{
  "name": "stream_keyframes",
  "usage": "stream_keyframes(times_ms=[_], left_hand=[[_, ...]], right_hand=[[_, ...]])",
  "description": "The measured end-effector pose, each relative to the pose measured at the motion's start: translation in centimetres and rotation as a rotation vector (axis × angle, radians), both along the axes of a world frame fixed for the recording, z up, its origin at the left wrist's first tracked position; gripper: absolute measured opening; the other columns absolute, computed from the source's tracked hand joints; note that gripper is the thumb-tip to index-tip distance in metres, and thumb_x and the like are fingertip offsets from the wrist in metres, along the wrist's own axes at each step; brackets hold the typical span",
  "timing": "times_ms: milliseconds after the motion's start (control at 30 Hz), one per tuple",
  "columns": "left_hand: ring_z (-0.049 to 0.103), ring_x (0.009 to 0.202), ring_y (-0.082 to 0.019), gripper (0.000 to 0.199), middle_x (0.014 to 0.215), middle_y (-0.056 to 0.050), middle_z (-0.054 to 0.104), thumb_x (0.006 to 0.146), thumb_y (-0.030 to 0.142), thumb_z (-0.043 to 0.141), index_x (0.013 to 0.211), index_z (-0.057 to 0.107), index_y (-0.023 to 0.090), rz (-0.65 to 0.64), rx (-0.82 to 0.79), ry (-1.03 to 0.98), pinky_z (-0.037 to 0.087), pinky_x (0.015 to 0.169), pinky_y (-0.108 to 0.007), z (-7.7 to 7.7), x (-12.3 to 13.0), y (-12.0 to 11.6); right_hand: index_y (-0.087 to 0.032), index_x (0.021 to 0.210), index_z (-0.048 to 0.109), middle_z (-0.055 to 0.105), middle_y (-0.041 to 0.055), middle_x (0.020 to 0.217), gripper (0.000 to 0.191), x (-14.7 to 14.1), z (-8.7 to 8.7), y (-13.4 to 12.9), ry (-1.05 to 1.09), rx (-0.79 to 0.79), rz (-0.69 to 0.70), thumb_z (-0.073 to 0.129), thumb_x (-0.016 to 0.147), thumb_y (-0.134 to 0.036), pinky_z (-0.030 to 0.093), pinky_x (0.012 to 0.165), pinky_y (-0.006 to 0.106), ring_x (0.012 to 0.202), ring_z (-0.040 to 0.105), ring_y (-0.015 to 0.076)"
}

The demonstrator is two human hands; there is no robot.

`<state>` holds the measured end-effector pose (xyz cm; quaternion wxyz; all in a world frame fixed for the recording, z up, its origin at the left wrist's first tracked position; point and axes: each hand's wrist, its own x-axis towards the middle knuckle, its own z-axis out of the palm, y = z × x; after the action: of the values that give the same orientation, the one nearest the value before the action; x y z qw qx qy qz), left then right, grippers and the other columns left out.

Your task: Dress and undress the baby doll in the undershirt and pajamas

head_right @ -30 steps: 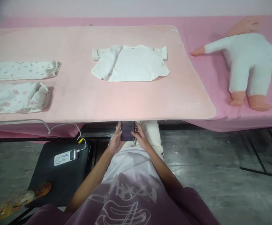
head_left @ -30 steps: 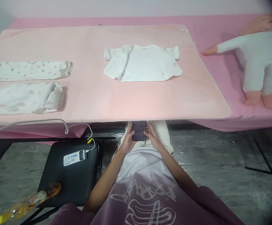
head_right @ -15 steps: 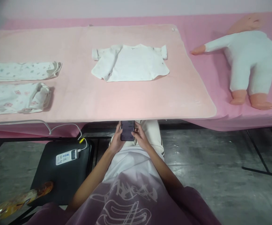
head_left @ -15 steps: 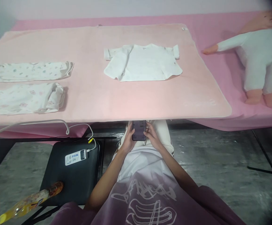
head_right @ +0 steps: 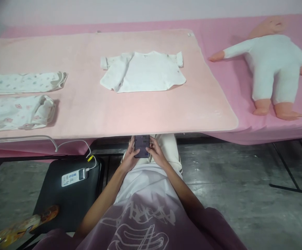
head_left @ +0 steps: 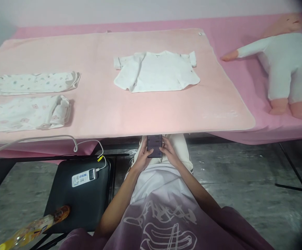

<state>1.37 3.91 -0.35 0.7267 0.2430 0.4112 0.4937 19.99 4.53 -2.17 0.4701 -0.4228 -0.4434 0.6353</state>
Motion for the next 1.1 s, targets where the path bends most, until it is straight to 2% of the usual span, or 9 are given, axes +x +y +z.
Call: stream_keyframes(times_ms=[133, 333, 467, 567, 700, 800, 967, 1100], left_hand=[[0.037, 0.172, -0.036, 0.095, 0.174, -0.011, 0.056, 0.084, 0.035, 0.098, 0.169, 0.056, 0.033, 0.027, 0.037, 0.071, 0.039, 0.138, -0.046, 0.7, 0.3, 0.1], [0.032, 0.175, -0.036, 0.093, 0.182, -0.008, 0.045, 0.086, 0.037, 0.097, 0.170, 0.055, 0.035, 0.026, 0.085, 0.129, 0.034, 0.141, -0.046, 0.7, 0.3, 0.0], [0.032, 0.174, -0.037, 0.096, 0.183, -0.008, 0.043, 0.084, 0.038, 0.098, 0.170, 0.055, 0.036, 0.027, 0.062, 0.074, 0.034, 0.140, -0.048, 0.4, 0.1, -0.2], [0.037, 0.172, -0.038, 0.098, 0.180, -0.010, 0.047, 0.084, 0.041, 0.097, 0.171, 0.053, 0.035, 0.015, 0.018, -0.021, 0.036, 0.139, -0.051, 0.3, 0.0, -0.2], [0.040, 0.170, -0.036, 0.081, 0.179, -0.007, 0.050, 0.090, 0.044, 0.089, 0.165, 0.060, 0.033, 0.032, -0.019, -0.102, 0.041, 0.136, -0.051, 0.4, 0.0, -0.1], [0.040, 0.170, -0.035, 0.072, 0.175, -0.006, 0.056, 0.093, 0.047, 0.084, 0.161, 0.064, 0.032, 0.076, -0.042, -0.105, 0.043, 0.135, -0.050, 0.3, 0.1, 0.0], [0.046, 0.167, -0.033, 0.072, 0.174, -0.005, 0.056, 0.094, 0.049, 0.085, 0.162, 0.064, 0.033, 0.081, -0.064, -0.109, 0.044, 0.135, -0.050, 0.3, 0.2, 0.2], [0.043, 0.169, -0.032, 0.078, 0.173, -0.006, 0.057, 0.092, 0.047, 0.091, 0.162, 0.062, 0.034, 0.101, -0.063, -0.028, 0.043, 0.136, -0.046, 0.5, 0.5, 0.3]], right_hand=[[-0.034, 0.165, 0.054, 0.064, 0.0078, 0.158, 0.075, 0.1, 0.2, -0.1, 0.000, -0.015, -0.001, 0.078, 0.099, -0.060, 0.057, 0.113, 0.043, 0.119, 0.068, 0.0257], [-0.032, 0.164, 0.050, 0.067, 0.0108, 0.149, 0.082, -0.7, -0.2, -0.1, -0.008, 0.000, -0.045, 0.083, 0.096, -0.064, 0.060, 0.110, 0.042, 0.123, 0.068, 0.0264], [-0.030, 0.163, 0.048, 0.068, 0.0119, 0.144, 0.086, -1.5, -0.7, 0.2, -0.024, 0.022, -0.084, 0.085, 0.094, -0.065, 0.062, 0.105, 0.040, 0.114, 0.070, 0.0238], [-0.029, 0.163, 0.048, 0.067, 0.0125, 0.147, 0.084, -1.4, -0.8, 0.3, -0.020, 0.016, -0.070, 0.081, 0.096, -0.067, 0.062, 0.106, 0.039, 0.117, 0.069, 0.0239], [-0.030, 0.163, 0.051, 0.064, 0.0117, 0.155, 0.078, -0.8, -0.8, 0.1, -0.036, 0.010, -0.065, 0.079, 0.099, -0.065, 0.060, 0.108, 0.039, 0.117, 0.069, 0.0236], [-0.032, 0.163, 0.053, 0.069, 0.0093, 0.145, 0.076, -0.3, -0.9, 0.0, -0.033, 0.001, -0.027, 0.078, 0.099, -0.062, 0.059, 0.108, 0.040, 0.111, 0.069, 0.0230], [-0.030, 0.167, 0.050, 0.073, 0.0072, 0.120, 0.079, 0.0, -0.9, -0.2, -0.011, -0.015, 0.004, 0.078, 0.099, -0.060, 0.058, 0.111, 0.042, 0.115, 0.068, 0.0251], [-0.031, 0.170, 0.046, 0.071, 0.0085, 0.130, 0.083, -0.4, -0.4, -0.4, 0.016, 0.002, 0.015, 0.079, 0.099, -0.061, 0.056, 0.115, 0.043, 0.118, 0.069, 0.0257]])
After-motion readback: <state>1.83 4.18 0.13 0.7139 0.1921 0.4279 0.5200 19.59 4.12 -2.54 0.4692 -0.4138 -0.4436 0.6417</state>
